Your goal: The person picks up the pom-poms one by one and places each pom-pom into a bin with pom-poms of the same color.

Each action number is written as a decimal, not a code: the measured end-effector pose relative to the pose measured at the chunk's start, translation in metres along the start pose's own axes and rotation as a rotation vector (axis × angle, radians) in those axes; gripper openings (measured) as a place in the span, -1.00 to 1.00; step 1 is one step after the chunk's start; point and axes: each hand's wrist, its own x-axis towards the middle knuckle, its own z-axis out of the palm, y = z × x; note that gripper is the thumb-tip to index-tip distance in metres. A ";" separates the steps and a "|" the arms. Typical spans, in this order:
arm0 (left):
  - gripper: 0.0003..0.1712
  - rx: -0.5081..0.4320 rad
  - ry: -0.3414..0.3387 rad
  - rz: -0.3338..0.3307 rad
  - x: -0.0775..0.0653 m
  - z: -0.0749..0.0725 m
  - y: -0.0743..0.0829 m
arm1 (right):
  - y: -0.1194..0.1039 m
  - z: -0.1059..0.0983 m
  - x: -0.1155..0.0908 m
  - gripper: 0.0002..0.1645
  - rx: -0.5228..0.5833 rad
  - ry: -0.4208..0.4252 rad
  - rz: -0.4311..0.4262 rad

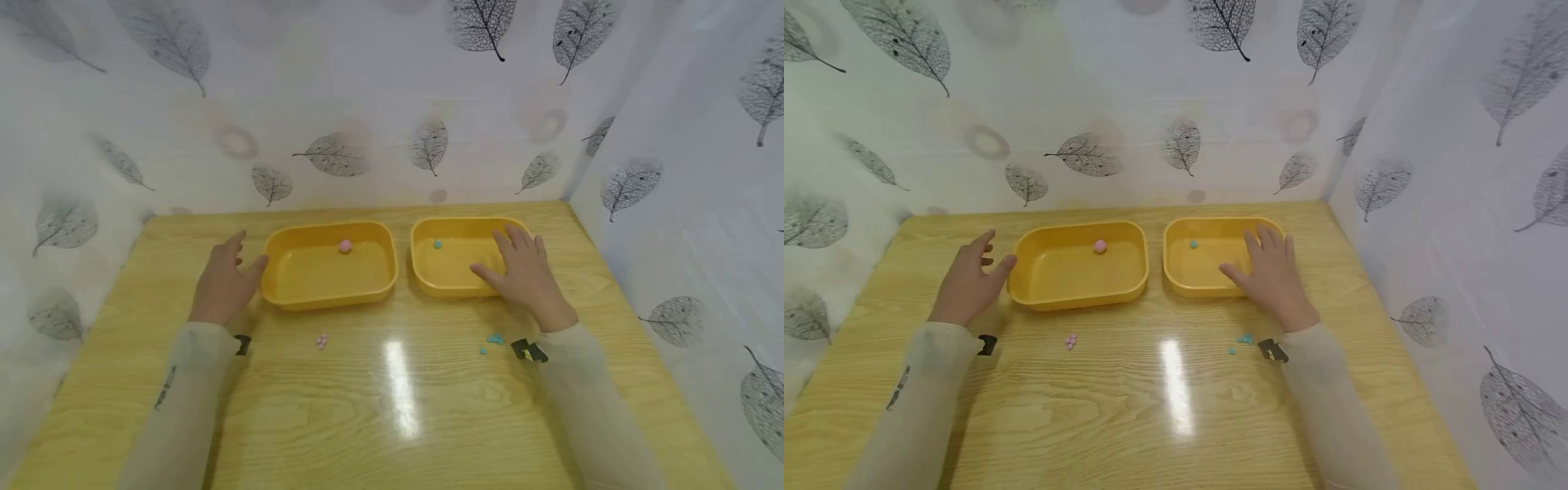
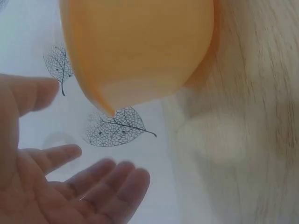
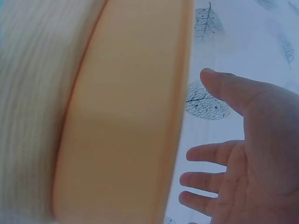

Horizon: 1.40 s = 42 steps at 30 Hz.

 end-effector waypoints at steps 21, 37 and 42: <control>-0.36 -0.021 0.044 0.019 0.013 0.032 -0.004 | -0.106 0.006 0.012 -0.48 0.114 0.187 -0.330; -0.34 -0.061 -0.024 -0.015 0.017 0.040 0.008 | -0.217 0.083 0.006 -0.85 -0.016 -0.191 -0.655; -0.35 -0.061 -0.023 -0.041 0.015 0.038 0.008 | -0.231 0.105 0.011 -0.91 -0.041 -0.162 -0.700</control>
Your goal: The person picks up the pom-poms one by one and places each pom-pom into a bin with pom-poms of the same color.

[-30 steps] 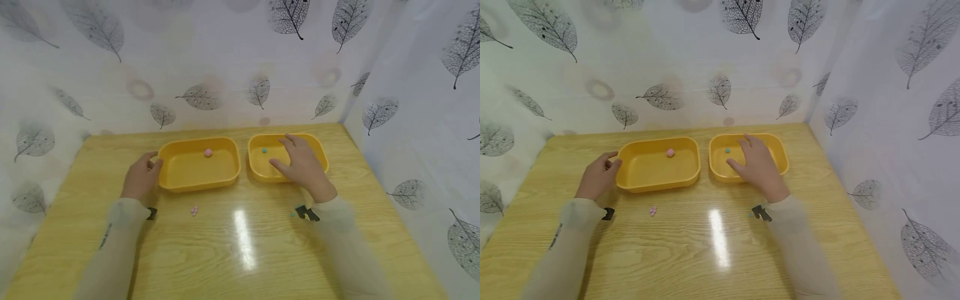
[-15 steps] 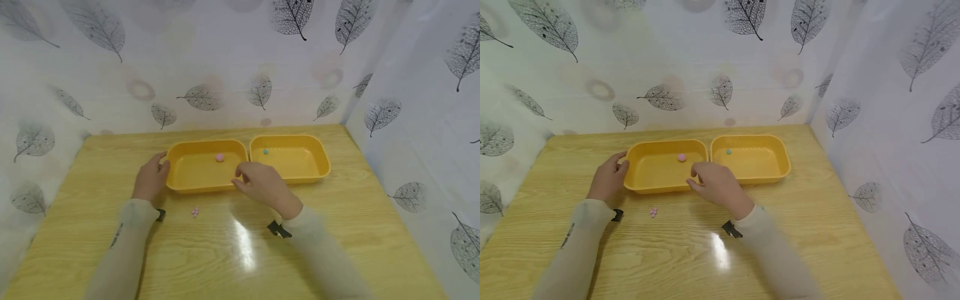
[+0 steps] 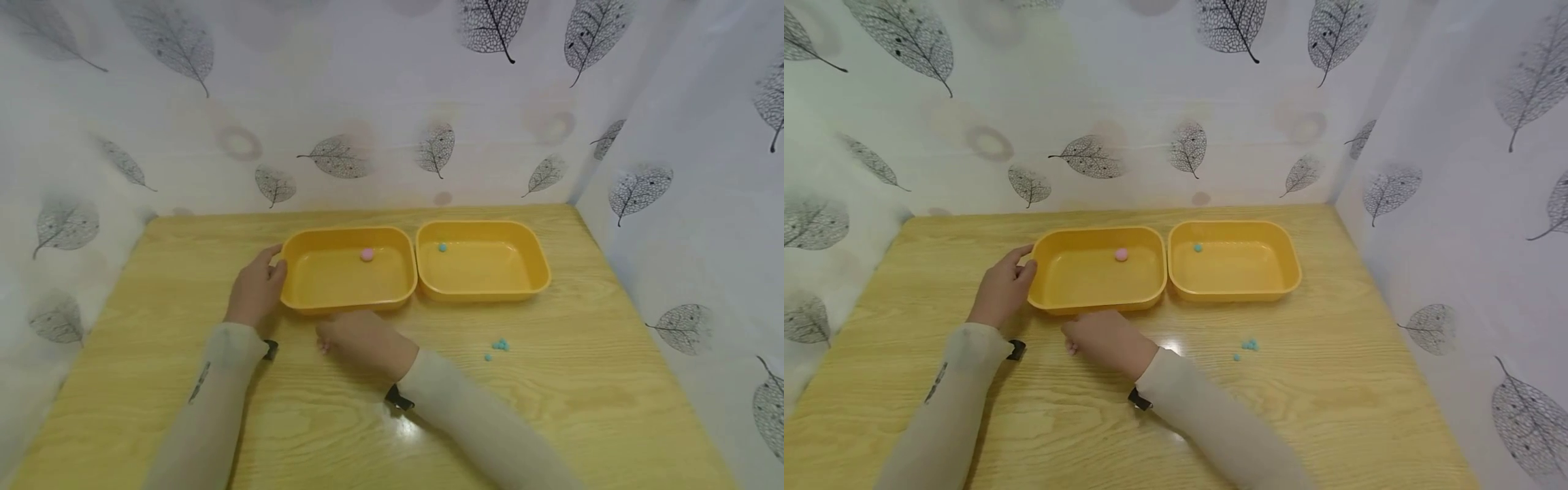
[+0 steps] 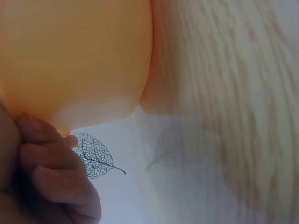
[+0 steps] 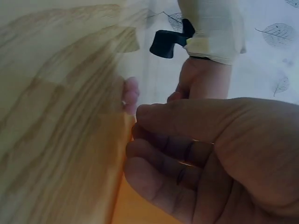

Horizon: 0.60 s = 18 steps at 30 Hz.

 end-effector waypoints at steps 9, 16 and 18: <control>-0.35 -0.001 -0.004 -0.008 -0.002 -0.001 0.000 | 0.005 0.013 0.007 -0.90 0.060 -0.051 0.009; -0.34 -0.010 0.000 0.008 -0.001 -0.001 -0.002 | 0.008 0.014 0.011 -0.89 0.100 -0.062 -0.010; -0.33 -0.014 0.001 0.013 -0.001 0.000 -0.003 | 0.008 0.014 0.011 -0.89 0.098 -0.064 -0.007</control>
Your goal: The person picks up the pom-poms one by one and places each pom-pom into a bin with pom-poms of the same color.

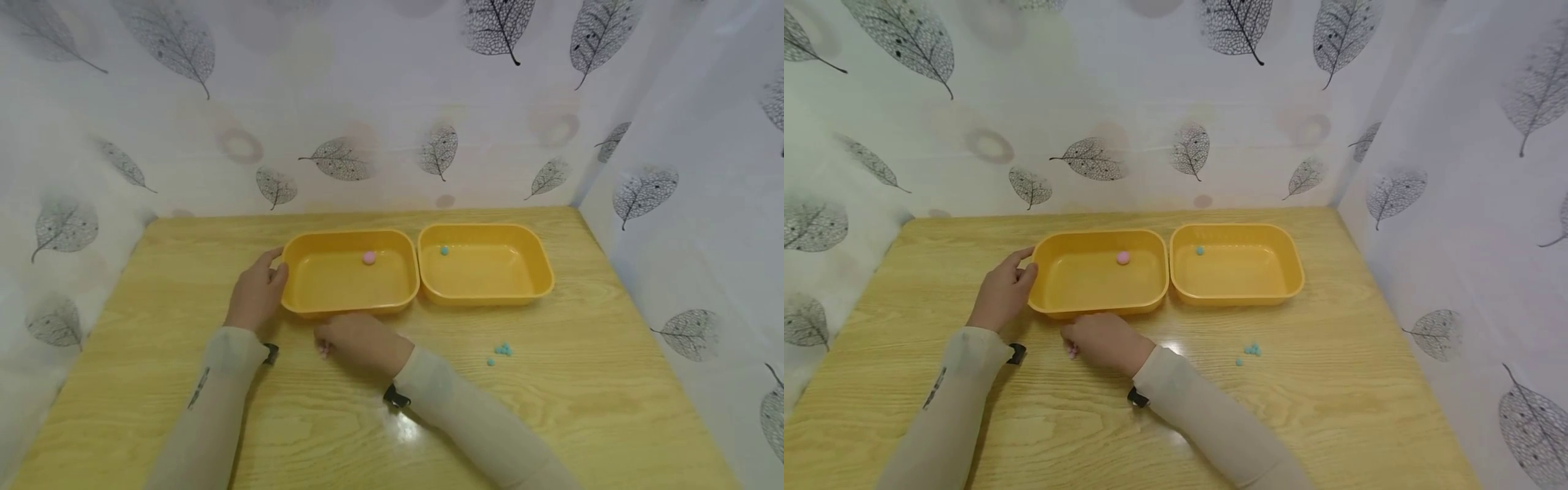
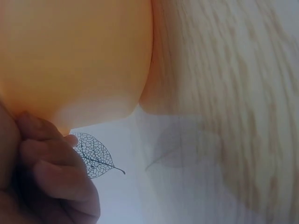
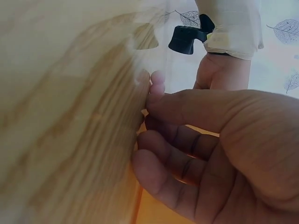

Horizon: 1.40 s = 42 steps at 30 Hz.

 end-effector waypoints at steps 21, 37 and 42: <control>-0.35 0.018 -0.005 -0.004 -0.001 0.000 0.002 | -0.006 -0.024 -0.019 -0.79 0.052 0.013 0.037; -0.35 -0.003 -0.007 -0.031 -0.002 0.003 0.004 | 0.029 -0.090 -0.064 -0.87 0.034 0.565 0.051; -0.35 0.001 0.001 -0.007 -0.003 0.002 0.002 | 0.031 -0.094 -0.067 -0.85 0.036 0.595 0.062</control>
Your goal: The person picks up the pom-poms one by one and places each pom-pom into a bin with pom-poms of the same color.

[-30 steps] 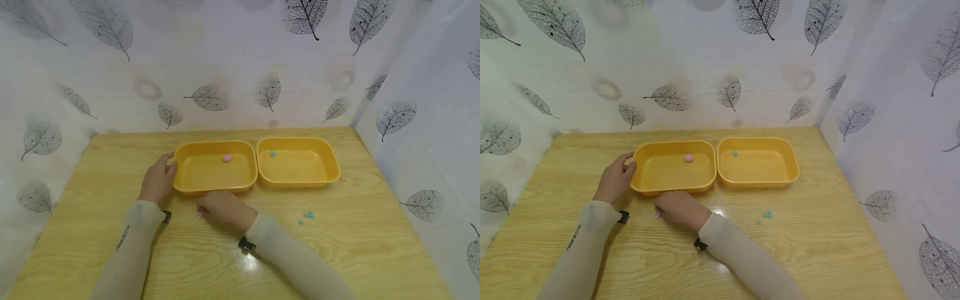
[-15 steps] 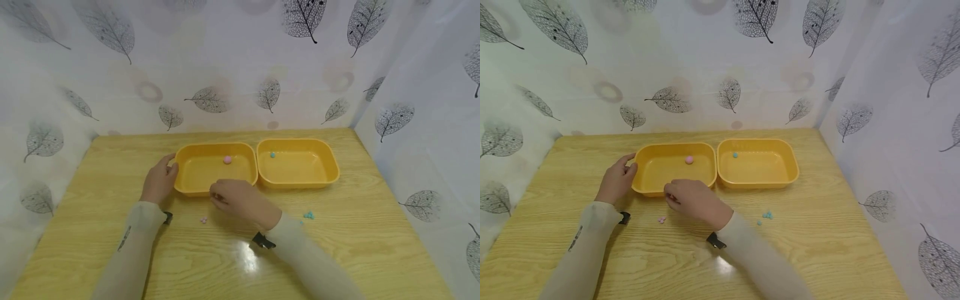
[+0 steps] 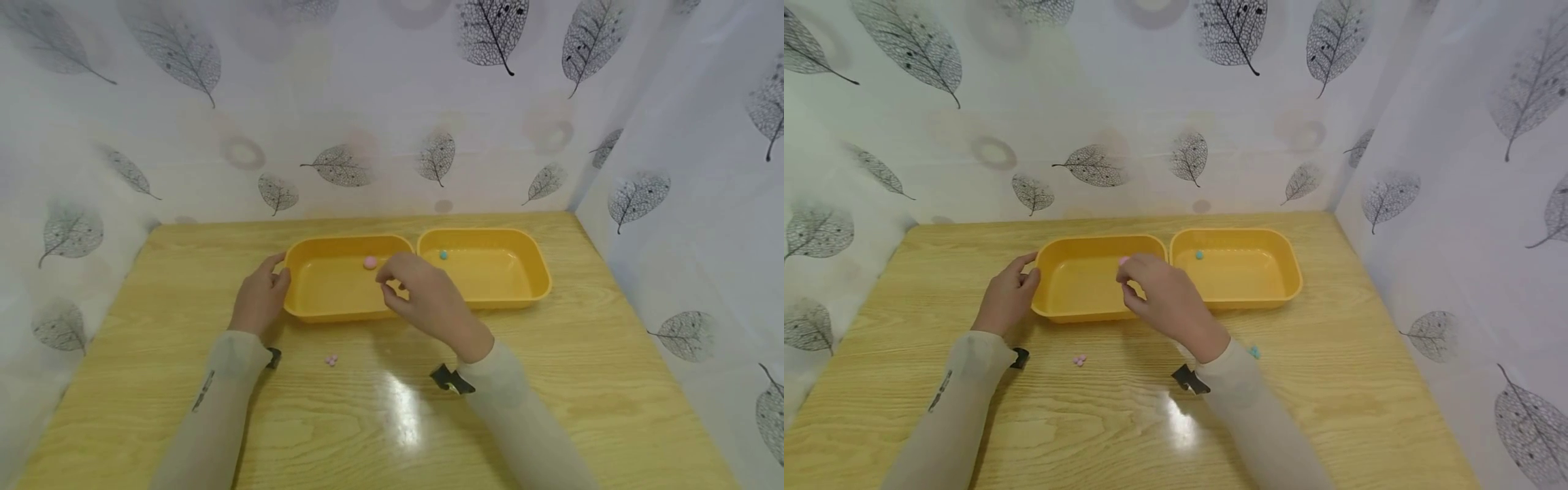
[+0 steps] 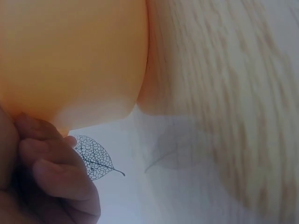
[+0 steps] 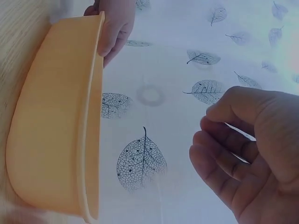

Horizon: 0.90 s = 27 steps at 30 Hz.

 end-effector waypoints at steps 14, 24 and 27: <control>-0.35 -0.017 -0.019 -0.011 0.000 0.000 0.001 | -0.005 -0.002 -0.001 -0.86 -0.063 0.039 -0.037; -0.35 -0.044 -0.027 -0.038 0.001 0.002 0.001 | -0.004 0.002 0.001 -0.88 -0.068 0.043 -0.019; -0.35 -0.054 -0.030 -0.039 0.001 0.002 0.000 | -0.006 0.002 0.002 -0.92 -0.068 0.053 -0.003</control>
